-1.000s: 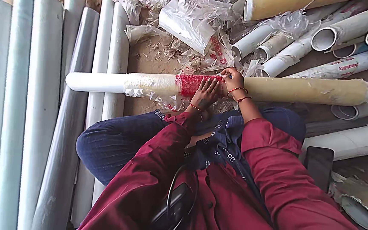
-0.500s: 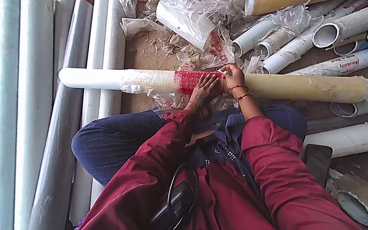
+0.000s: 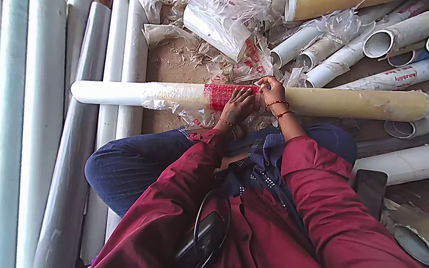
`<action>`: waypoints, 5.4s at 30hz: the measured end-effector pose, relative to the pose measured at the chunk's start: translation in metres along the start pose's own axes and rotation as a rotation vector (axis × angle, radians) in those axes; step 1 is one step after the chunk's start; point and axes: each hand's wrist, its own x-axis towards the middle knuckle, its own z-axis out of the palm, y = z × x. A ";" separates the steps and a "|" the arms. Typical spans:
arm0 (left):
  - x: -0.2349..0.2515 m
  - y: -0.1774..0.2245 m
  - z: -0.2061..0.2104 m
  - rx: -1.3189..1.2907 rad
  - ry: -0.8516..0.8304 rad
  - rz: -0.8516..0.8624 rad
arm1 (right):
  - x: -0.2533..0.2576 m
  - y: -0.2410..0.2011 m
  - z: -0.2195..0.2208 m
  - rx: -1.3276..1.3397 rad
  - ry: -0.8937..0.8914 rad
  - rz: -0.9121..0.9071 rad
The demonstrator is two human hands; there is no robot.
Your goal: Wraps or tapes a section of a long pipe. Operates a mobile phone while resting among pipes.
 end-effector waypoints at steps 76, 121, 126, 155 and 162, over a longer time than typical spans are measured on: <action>0.025 0.049 -0.021 -0.222 -0.414 -0.909 | 0.002 -0.002 -0.001 0.018 -0.032 -0.081; -0.012 0.049 0.022 -1.053 0.119 -1.204 | -0.001 0.027 0.003 -0.062 0.120 -0.288; -0.016 0.070 0.025 -1.256 0.283 -1.429 | 0.006 0.031 0.004 -0.132 0.202 -0.310; -0.027 0.046 0.016 -0.347 -0.140 -0.795 | 0.009 0.037 0.018 -0.270 0.347 -0.425; -0.025 0.058 0.012 -0.525 -0.115 -1.051 | 0.007 0.037 0.021 -0.281 0.392 -0.434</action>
